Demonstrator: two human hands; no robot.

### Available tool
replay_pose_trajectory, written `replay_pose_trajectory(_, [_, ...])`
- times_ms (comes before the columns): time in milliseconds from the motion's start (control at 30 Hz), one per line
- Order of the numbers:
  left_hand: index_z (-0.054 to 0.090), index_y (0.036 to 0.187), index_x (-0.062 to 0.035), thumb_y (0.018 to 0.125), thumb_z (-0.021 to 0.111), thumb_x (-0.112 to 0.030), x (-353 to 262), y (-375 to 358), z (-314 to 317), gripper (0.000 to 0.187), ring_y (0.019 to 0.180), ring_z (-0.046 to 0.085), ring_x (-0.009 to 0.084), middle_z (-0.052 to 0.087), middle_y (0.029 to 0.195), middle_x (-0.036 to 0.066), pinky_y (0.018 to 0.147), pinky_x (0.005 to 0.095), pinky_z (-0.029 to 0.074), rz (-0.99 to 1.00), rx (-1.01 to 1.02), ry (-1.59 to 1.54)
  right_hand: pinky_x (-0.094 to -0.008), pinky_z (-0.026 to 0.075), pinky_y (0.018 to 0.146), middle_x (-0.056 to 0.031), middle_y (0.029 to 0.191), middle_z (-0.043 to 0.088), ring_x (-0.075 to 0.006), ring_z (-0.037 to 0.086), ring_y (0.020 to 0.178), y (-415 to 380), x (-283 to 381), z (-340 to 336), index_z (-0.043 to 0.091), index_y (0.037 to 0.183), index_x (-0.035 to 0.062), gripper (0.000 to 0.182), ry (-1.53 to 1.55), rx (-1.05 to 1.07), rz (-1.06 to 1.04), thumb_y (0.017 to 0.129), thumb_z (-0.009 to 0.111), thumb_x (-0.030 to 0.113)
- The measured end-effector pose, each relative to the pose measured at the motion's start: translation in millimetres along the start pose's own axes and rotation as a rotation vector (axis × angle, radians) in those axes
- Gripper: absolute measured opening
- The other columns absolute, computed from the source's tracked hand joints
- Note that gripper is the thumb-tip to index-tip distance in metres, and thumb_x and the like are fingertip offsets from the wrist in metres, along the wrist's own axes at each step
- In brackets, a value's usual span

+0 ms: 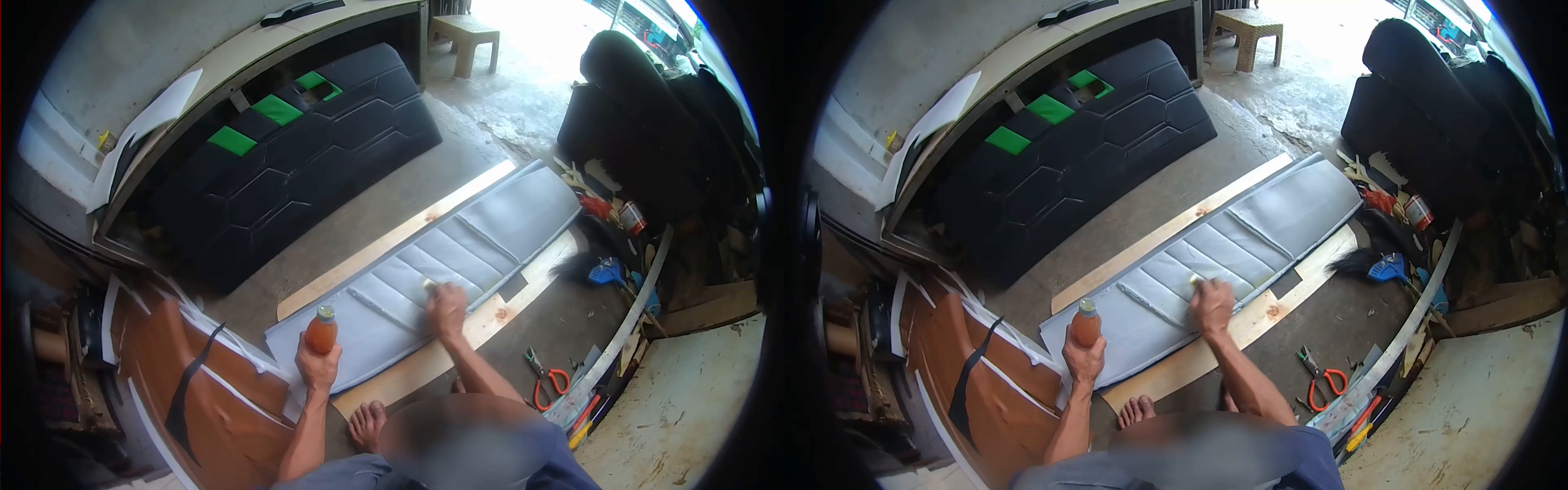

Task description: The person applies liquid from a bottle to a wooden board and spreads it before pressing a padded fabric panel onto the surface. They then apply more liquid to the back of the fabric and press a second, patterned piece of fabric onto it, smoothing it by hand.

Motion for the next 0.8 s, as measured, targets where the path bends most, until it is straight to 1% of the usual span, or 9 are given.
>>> replay_pose_trajectory(67, [0.058,0.1,-0.0021,0.07,0.074,-0.017,-1.6,6.2,4.9,0.037,0.081,0.064,0.0345,0.064,0.088,0.016,0.077,0.0421,0.05,0.06,0.0,0.008,-0.0482,0.046,0.072,-0.0133,0.091,0.064,-0.0338,0.059,0.083,4.9,-34.0,12.7,0.072,0.09,0.0075,0.012,-0.122,-0.176,0.102,0.086,0.065,0.016])
replay_pose_trajectory(133, [0.058,0.099,-0.0025,0.068,0.077,-0.018,-6.3,5.0,11.2,0.039,0.084,0.063,0.0394,0.064,0.09,0.018,0.078,0.0456,0.05,0.071,0.016,0.006,-0.048,0.046,0.074,-0.0123,0.096,0.066,-0.034,0.06,0.087,-23.1,-6.6,15.6,0.073,0.096,0.009,0.015,-0.076,0.25,-0.088,0.087,0.065,0.018])
replay_pose_trajectory(200, [0.058,0.097,-0.0031,0.067,0.079,-0.018,-6.1,8.2,20.7,0.04,0.086,0.062,0.043,0.064,0.091,0.02,0.077,0.049,0.049,0.175,0.01,0.226,-0.0476,0.048,0.074,-0.0124,0.09,0.066,-0.0353,0.061,0.085,-69.1,27.5,31.6,0.075,0.095,0.0103,0.015,0.099,0.379,-0.378,0.085,0.067,0.018])
replay_pose_trajectory(267, [0.058,0.095,-0.0045,0.065,0.082,-0.02,-18.8,4.5,22.5,0.041,0.09,0.062,0.0433,0.064,0.091,0.019,0.08,0.0515,0.049,0.24,0.068,0.228,-0.0464,0.05,0.074,-0.0138,0.083,0.065,-0.0361,0.062,0.082,-75.7,70.2,-6.2,0.076,0.092,0.0104,0.013,0.426,0.534,-0.335,0.084,0.069,0.017])
replay_pose_trajectory(333, [0.058,0.096,-0.0053,0.066,0.083,-0.02,-32.9,-2.5,21.5,0.041,0.092,0.062,0.0424,0.065,0.092,0.018,0.082,0.0512,0.048,0.249,0.108,0.254,-0.0443,0.051,0.074,-0.0163,0.082,0.065,-0.0352,0.063,0.081,-40.0,72.7,-36.9,0.077,0.094,0.0067,0.014,0.442,0.397,-0.126,0.088,0.068,0.016])
replay_pose_trajectory(367, [0.059,0.097,-0.0054,0.067,0.083,-0.02,-39.3,-5.6,21.2,0.041,0.094,0.062,0.0413,0.065,0.093,0.017,0.082,0.0504,0.048,0.235,0.122,0.273,-0.0431,0.05,0.074,-0.016,0.082,0.064,-0.0343,0.063,0.08,-20.8,72.4,-53.8,0.076,0.097,0.0053,0.016,0.568,0.331,0.071,0.09,0.068,0.017])
replay_pose_trajectory(533, [0.059,0.095,-0.0054,0.067,0.083,-0.021,-47.7,-5.8,28.1,0.041,0.094,0.062,0.0391,0.065,0.092,0.016,0.085,0.0489,0.047,0.349,0.151,0.337,-0.0408,0.05,0.078,-0.0122,0.085,0.065,-0.0315,0.061,0.087,16.5,91.5,-95.8,0.077,0.102,0.0071,0.018,0.559,0.393,-0.093,0.09,0.069,0.018])
replay_pose_trajectory(700, [0.059,0.095,-0.0058,0.067,0.083,-0.021,-57.3,-10.7,40.7,0.04,0.094,0.063,0.0387,0.066,0.092,0.016,0.085,0.0484,0.047,0.271,0.18,0.438,-0.0393,0.05,0.073,-0.0104,0.087,0.065,-0.0305,0.058,0.081,2.5,94.8,-105.5,0.076,0.1,0.0083,0.017,0.503,0.257,-0.241,0.084,0.07,0.008])
replay_pose_trajectory(800, [0.058,0.095,-0.0051,0.065,0.083,-0.019,-52.0,-9.3,48.4,0.041,0.093,0.063,0.0407,0.066,0.091,0.018,0.083,0.0495,0.049,0.211,0.181,0.439,-0.0411,0.051,0.076,-0.0108,0.09,0.064,-0.0313,0.06,0.087,-6.5,90.5,-103.6,0.075,0.101,0.0089,0.016,0.609,0.528,-0.404,0.086,0.071,0.01])
Point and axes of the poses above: each hand's wrist, its own y-axis towards the middle knuckle, its own z-axis out of the palm, x = y × z, the point moved 2 cm from there along y, towards the middle knuckle
